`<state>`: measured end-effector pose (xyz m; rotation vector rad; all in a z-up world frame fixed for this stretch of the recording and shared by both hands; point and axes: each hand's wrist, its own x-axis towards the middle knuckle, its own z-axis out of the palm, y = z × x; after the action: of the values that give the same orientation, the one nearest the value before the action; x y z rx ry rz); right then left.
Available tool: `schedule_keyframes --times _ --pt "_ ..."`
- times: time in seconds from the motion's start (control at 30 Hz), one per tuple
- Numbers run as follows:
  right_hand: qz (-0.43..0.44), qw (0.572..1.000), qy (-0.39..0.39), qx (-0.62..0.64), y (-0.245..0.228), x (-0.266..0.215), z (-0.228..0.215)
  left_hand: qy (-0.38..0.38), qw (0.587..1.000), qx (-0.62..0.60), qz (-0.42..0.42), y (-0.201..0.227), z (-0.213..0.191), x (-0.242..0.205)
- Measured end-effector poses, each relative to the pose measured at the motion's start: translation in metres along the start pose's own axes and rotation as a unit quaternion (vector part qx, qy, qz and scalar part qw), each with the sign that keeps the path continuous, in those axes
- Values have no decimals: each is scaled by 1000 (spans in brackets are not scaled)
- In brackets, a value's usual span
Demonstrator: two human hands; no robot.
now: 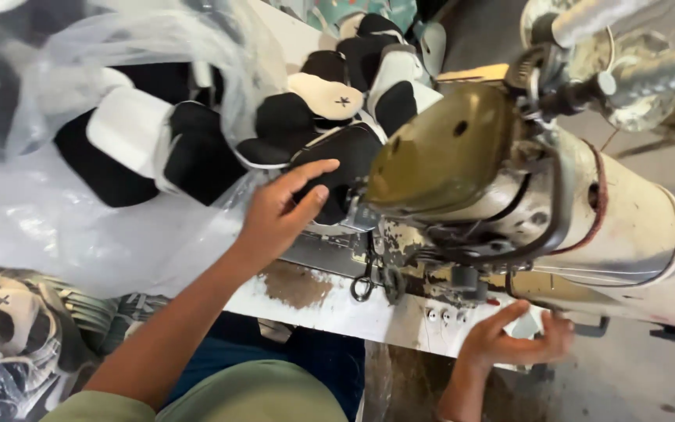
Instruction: The person operates a sewing machine to stitch black fabric onto white slipper soles. They repeatedly pick up a slipper, align the fabric under the needle, and sew the edge. The person also handles a plastic bag containing more slipper soles and gestures towards a pile of black fabric on the floor.
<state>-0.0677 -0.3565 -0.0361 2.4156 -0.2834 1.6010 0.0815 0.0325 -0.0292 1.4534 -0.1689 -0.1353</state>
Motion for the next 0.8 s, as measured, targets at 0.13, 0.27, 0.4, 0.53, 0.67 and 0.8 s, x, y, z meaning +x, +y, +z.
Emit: schedule_keyframes --times 0.13,0.27,0.4,0.53,0.67,0.8 --pt "200 944 70 252 -33 52 -21 44 985 91 142 -25 -13 -43" --pt "72 952 -101 281 -102 38 14 107 947 229 195 -67 -46 -90" --pt "-65 820 -521 227 -144 -33 152 146 957 245 47 -101 -77 -112" --pt "-92 768 -590 232 -119 -53 236 145 969 199 22 -88 -81 -110" --pt "-50 778 -553 293 -130 -7 267 111 957 266 13 -90 -81 -104" --pt "-8 777 -514 364 -159 35 296 117 959 257 32 -100 -83 -102"
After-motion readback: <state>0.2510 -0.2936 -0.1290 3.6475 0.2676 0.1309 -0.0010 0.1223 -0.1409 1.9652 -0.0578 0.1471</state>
